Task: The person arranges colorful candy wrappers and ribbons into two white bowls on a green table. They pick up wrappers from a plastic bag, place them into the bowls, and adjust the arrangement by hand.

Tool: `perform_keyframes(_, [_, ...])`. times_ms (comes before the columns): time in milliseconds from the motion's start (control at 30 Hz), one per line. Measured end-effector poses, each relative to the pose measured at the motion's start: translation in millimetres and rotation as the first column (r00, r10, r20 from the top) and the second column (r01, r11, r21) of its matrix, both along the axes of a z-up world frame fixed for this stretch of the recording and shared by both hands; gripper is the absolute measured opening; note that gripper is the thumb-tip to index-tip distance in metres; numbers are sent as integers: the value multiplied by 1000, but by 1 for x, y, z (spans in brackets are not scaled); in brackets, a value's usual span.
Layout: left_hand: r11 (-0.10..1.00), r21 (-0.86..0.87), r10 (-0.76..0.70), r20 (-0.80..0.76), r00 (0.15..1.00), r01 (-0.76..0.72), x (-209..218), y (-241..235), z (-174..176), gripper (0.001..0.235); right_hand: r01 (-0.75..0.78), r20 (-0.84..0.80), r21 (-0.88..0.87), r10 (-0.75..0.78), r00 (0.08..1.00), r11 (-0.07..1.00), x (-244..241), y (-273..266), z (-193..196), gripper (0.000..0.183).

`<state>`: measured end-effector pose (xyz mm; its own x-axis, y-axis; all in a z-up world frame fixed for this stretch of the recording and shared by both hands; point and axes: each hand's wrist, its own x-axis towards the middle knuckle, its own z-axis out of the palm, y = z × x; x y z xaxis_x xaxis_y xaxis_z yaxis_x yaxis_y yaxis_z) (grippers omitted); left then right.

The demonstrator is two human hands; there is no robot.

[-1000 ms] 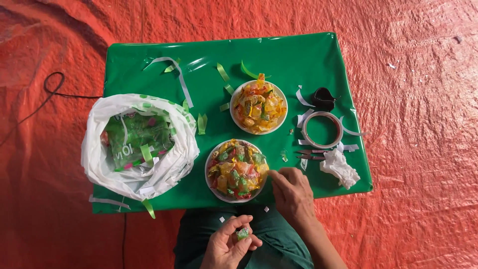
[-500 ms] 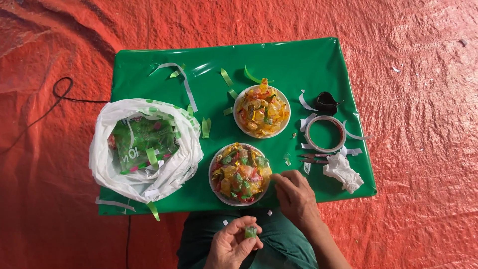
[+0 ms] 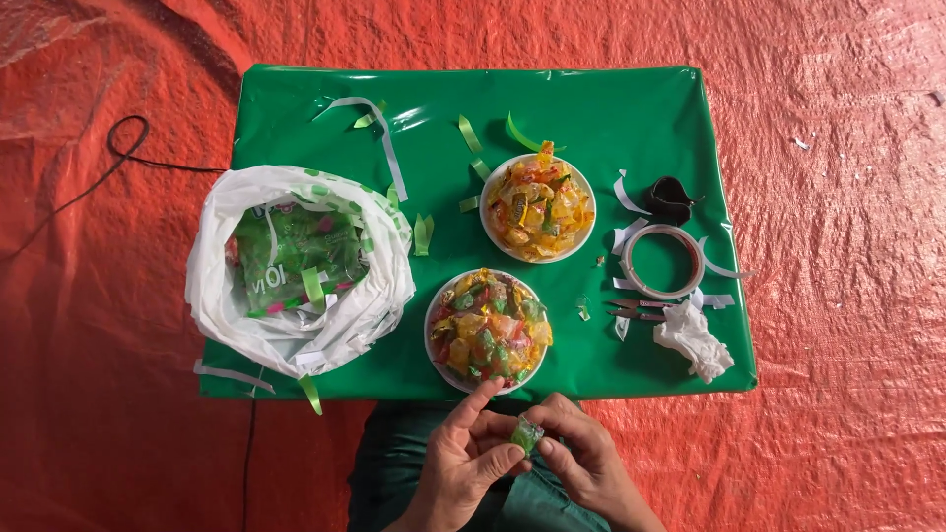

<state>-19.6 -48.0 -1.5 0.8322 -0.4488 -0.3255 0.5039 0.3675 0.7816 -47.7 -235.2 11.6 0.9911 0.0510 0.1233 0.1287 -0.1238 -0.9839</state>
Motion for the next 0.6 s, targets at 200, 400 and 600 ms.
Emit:
perform_keyframes(200, [996,-73,-66,-103,993,59,0,3,-1,79,-93,22,51,91,996,994,-1,-3,-2,43])
perform_keyframes(400, [980,119,-171,108,979,158,4,5,14,80,-177,-86,162,193,978,971,-1,-4,-6,47])
perform_keyframes(600, [987,98,-128,20,992,125,7,9,12,58,-42,-213,669,246,946,742,-9,4,-14,41])
